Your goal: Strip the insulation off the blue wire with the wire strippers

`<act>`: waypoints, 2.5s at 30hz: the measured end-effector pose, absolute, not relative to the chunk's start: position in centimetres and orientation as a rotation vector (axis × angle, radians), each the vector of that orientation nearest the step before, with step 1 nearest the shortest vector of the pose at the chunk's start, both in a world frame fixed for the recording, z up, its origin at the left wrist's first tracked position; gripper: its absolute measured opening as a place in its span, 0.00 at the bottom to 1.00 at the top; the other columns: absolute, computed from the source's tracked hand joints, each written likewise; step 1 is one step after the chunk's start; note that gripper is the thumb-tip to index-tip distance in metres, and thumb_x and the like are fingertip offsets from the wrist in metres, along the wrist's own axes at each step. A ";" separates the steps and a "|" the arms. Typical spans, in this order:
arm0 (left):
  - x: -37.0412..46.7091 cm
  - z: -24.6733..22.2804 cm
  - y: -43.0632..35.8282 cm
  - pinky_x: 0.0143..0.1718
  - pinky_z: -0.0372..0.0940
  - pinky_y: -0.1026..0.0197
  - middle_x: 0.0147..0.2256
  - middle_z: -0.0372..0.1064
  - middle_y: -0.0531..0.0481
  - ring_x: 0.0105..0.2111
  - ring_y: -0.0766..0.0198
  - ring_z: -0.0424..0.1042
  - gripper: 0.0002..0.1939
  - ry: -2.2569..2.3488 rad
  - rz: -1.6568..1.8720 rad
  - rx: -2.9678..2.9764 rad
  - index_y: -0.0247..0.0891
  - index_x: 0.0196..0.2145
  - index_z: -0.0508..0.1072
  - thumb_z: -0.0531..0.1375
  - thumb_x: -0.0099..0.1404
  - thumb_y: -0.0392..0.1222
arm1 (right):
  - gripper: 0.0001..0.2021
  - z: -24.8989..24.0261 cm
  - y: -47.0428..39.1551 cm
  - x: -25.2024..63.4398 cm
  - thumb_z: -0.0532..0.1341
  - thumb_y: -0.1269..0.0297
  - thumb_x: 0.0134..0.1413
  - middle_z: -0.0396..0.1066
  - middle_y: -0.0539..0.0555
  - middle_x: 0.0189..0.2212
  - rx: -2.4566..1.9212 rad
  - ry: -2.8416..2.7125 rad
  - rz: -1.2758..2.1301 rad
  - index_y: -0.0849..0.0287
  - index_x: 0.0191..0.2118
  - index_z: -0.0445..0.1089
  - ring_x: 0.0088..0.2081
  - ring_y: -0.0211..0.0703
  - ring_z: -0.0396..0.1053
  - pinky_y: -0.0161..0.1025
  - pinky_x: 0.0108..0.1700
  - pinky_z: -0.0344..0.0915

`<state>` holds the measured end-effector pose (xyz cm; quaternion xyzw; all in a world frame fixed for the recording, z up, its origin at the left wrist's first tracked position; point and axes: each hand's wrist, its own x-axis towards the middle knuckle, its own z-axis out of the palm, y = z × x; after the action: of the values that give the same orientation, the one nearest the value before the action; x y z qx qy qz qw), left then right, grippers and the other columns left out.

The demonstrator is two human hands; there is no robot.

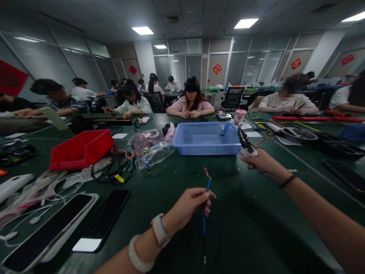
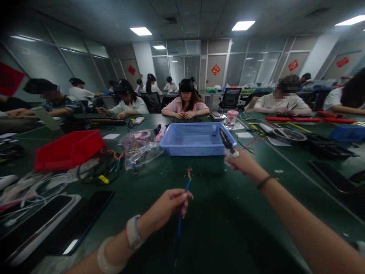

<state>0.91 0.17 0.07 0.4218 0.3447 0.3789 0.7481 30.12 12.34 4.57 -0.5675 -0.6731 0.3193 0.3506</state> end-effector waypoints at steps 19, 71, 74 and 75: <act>0.8 -1.0 1.1 0.18 0.63 0.68 0.23 0.67 0.56 0.14 0.72 0.63 0.15 0.710 1.050 0.897 0.37 0.36 0.64 0.59 0.64 0.52 | 0.11 4.7 11.6 26.0 0.59 0.72 0.55 0.74 0.57 0.28 -1.376 -1.171 1.847 0.65 0.45 0.65 0.25 0.38 0.73 0.33 0.26 0.72; -0.3 -1.4 2.5 0.18 0.62 0.68 0.22 0.65 0.56 0.15 0.72 0.62 0.09 0.639 1.270 0.828 0.36 0.35 0.67 0.61 0.63 0.45 | 0.25 2.5 -0.5 30.9 0.65 0.48 0.47 0.74 0.58 0.39 -1.463 -1.686 1.579 0.60 0.46 0.70 0.37 0.45 0.72 0.39 0.37 0.69; -0.3 -1.3 2.5 0.18 0.62 0.68 0.22 0.65 0.56 0.16 0.72 0.62 0.09 0.656 1.266 0.829 0.37 0.35 0.67 0.61 0.63 0.45 | 0.23 1.7 0.6 29.7 0.65 0.49 0.48 0.74 0.57 0.38 -1.477 -1.573 1.637 0.60 0.46 0.69 0.32 0.41 0.71 0.36 0.29 0.67; -0.3 -1.3 2.5 0.18 0.62 0.68 0.22 0.65 0.56 0.16 0.72 0.63 0.09 0.661 1.262 0.830 0.37 0.35 0.67 0.61 0.63 0.45 | 0.22 1.5 1.1 29.2 0.65 0.50 0.49 0.74 0.57 0.38 -1.468 -1.509 1.653 0.60 0.46 0.69 0.32 0.40 0.71 0.35 0.28 0.67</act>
<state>-0.34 2.47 -1.27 0.3695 0.2945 0.5620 0.6789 29.20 1.09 1.51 -0.5338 -0.5485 0.6010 0.2302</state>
